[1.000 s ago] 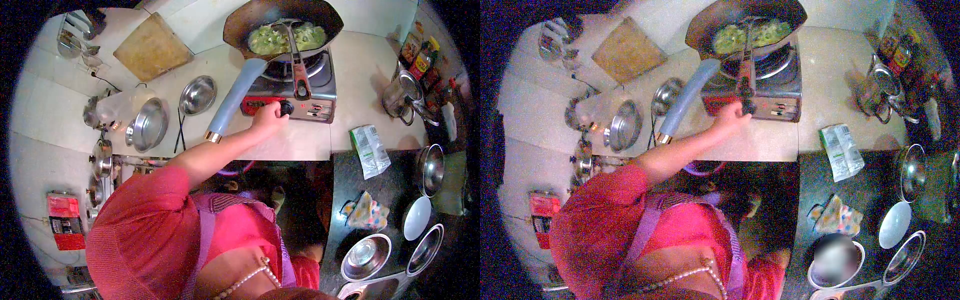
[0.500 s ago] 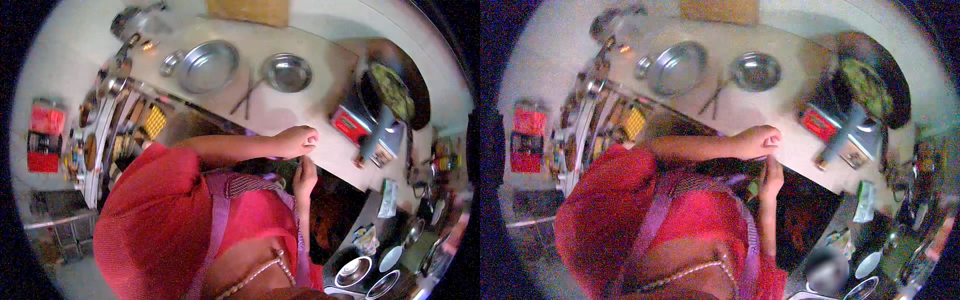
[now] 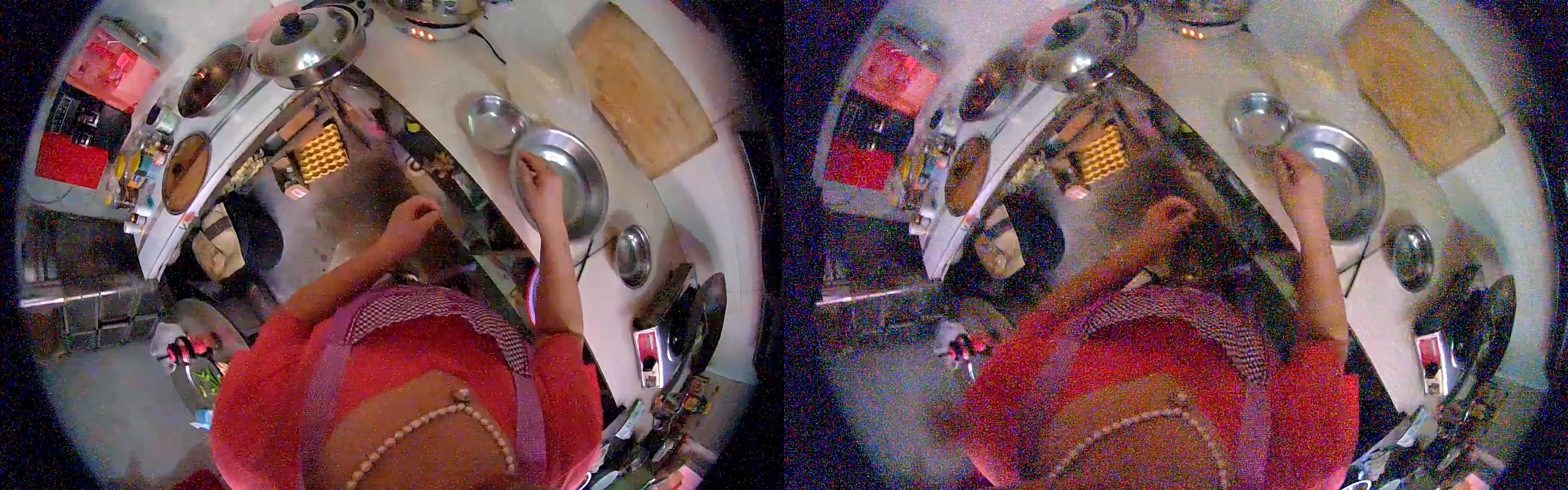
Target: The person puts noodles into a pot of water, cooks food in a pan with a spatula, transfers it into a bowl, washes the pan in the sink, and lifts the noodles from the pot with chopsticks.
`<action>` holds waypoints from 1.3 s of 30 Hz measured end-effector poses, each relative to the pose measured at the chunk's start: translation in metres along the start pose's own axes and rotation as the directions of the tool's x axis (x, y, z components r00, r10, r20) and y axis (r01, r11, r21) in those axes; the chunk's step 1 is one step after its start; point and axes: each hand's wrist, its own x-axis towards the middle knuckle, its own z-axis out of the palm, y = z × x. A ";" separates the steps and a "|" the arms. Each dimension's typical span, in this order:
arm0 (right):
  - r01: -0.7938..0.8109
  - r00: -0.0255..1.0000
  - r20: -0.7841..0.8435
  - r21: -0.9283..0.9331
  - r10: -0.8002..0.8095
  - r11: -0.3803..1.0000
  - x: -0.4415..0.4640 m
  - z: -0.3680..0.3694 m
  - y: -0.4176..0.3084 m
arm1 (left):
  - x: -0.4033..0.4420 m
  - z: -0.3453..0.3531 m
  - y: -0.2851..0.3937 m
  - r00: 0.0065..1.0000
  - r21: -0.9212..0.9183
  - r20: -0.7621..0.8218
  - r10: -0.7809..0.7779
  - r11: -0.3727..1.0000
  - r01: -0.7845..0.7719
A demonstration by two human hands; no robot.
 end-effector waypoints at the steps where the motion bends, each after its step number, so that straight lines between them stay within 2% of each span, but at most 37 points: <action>1: 0.079 0.997 0.028 -0.030 -0.079 0.996 0.024 0.016 -0.007 | 0.011 -0.014 -0.009 0.999 -0.062 -0.009 -0.039 0.997 0.039; 3: 0.143 0.989 0.047 -0.043 -0.141 0.989 0.066 0.037 -0.028 | 0.030 -0.032 -0.030 0.994 -0.195 -0.019 -0.111 0.975 0.106; 7: 0.256 0.964 0.110 -0.133 -0.242 0.957 0.167 0.054 -0.067 | 0.061 -0.067 -0.013 0.987 -0.101 -0.075 -0.143 0.986 0.135; 11: 0.351 0.933 0.076 -0.402 -0.351 0.846 0.302 0.073 -0.056 | 0.120 -0.094 -0.024 0.989 -0.119 -0.104 -0.109 0.988 0.097; 12: 0.380 0.923 0.143 -0.472 -0.356 0.795 0.331 0.075 -0.058 | 0.135 -0.107 -0.021 0.990 -0.106 -0.107 -0.089 0.991 0.078; 14: 0.380 0.925 0.251 -0.608 -0.286 0.697 0.372 0.068 -0.052 | 0.166 -0.131 -0.026 0.970 -0.088 -0.228 -0.080 0.994 0.062; 15: 0.451 0.887 0.111 -0.409 -0.448 0.793 0.372 0.067 -0.052 | 0.185 -0.144 -0.025 0.974 -0.055 -0.215 -0.065 0.997 0.055; 16: 0.523 0.828 -0.081 -0.241 -0.554 0.817 0.367 0.074 -0.065 | 0.200 -0.157 -0.018 0.975 -0.155 -0.197 -0.107 0.985 0.077; 17: 0.315 0.947 0.190 -0.405 -0.258 0.858 0.350 0.071 -0.097 | 0.214 -0.169 -0.008 0.973 -0.256 -0.156 -0.171 0.958 0.127; 18: 0.214 0.969 -0.045 -0.339 -0.244 0.916 0.326 0.055 -0.070 | 0.228 -0.174 0.009 0.974 -0.171 -0.155 -0.163 0.976 0.136; 19: 0.142 0.934 -0.278 -0.280 -0.222 0.949 0.300 0.040 -0.045 | 0.245 -0.175 0.019 0.977 -0.095 -0.155 -0.147 0.987 0.133; 20: 0.140 0.838 -0.493 -0.223 -0.236 0.965 0.281 0.028 -0.028 | 0.261 -0.179 0.015 0.968 -0.119 -0.148 -0.201 0.976 0.184; 21: 0.188 0.691 -0.674 -0.179 -0.260 0.966 0.265 0.016 -0.016 | 0.279 -0.182 0.011 0.953 -0.150 -0.166 -0.252 0.962 0.228; 23: -0.037 0.514 -0.858 -0.025 -0.003 0.999 0.222 -0.029 -0.038 | 0.302 -0.185 -0.002 0.979 -0.030 -0.102 -0.178 0.984 0.176; 24: -0.167 0.369 -0.923 0.052 0.111 0.985 0.184 -0.057 -0.007 | 0.313 -0.188 -0.007 0.986 -0.020 -0.054 -0.159 0.987 0.158; 25: -0.286 0.335 -0.938 -0.010 0.090 0.958 0.150 -0.076 0.015 | 0.324 -0.191 -0.012 0.990 -0.011 -0.006 -0.139 0.990 0.138; 26: -0.525 0.333 -0.943 -0.165 0.023 0.835 0.095 -0.090 0.046 | 0.339 -0.193 -0.017 0.989 -0.051 0.058 -0.138 0.989 0.141; 27: -0.770 0.369 -0.922 -0.235 0.114 0.593 0.036 -0.103 0.068 | 0.352 -0.190 -0.015 0.982 -0.085 0.105 -0.160 0.982 0.169; 28: -0.874 0.384 -0.905 -0.293 0.181 0.388 -0.023 -0.102 0.090 | 0.365 -0.187 -0.012 0.972 -0.116 0.152 -0.181 0.973 0.199; 29: -0.951 0.300 -0.845 -0.230 0.442 0.206 -0.089 -0.090 0.123 | 0.379 -0.187 -0.016 0.972 -0.125 0.164 -0.168 0.974 0.190; 30: -0.966 0.192 -0.719 -0.257 0.669 0.001 -0.155 -0.078 0.156 | 0.396 -0.188 -0.023 0.973 -0.131 0.172 -0.155 0.975 0.178; 31: -0.924 0.255 -0.654 -0.381 0.712 -0.018 -0.177 -0.054 0.163 | 0.405 -0.190 -0.029 0.971 -0.128 0.179 -0.155 0.975 0.180; 32: -0.962 0.256 -0.620 -0.235 0.742 0.137 -0.216 -0.031 0.188 | 0.406 -0.186 -0.021 0.972 -0.043 0.221 -0.086 0.994 0.097; 33: -0.978 0.142 -0.599 -0.206 0.788 0.019 -0.225 -0.024 0.198 | 0.407 -0.183 -0.013 0.965 0.035 0.260 -0.015 0.999 0.006; 34: -0.977 0.025 -0.569 -0.189 0.822 -0.101 -0.211 -0.018 0.193 | 0.416 -0.185 -0.020 0.965 0.044 0.262 -0.023 0.999 0.012; 35: -0.877 0.102 -0.632 -0.422 0.768 -0.231 -0.199 -0.008 0.183 | 0.425 -0.190 -0.027 0.964 0.058 0.263 -0.029 0.998 0.015; 37: -0.815 -0.028 -0.480 -0.497 0.877 -0.298 -0.130 -0.003 0.129 | 0.420 -0.185 0.007 0.939 0.161 0.336 0.077 0.977 -0.138; 38: -0.988 -0.109 -0.461 -0.050 0.881 -0.149 -0.143 0.004 0.135 | 0.423 -0.185 0.014 0.926 0.162 0.373 0.051 0.980 -0.119; 39: -0.908 -0.190 -0.439 0.419 0.878 0.013 -0.157 0.010 0.140 | 0.427 -0.186 0.021 0.912 0.164 0.410 0.025 0.981 -0.100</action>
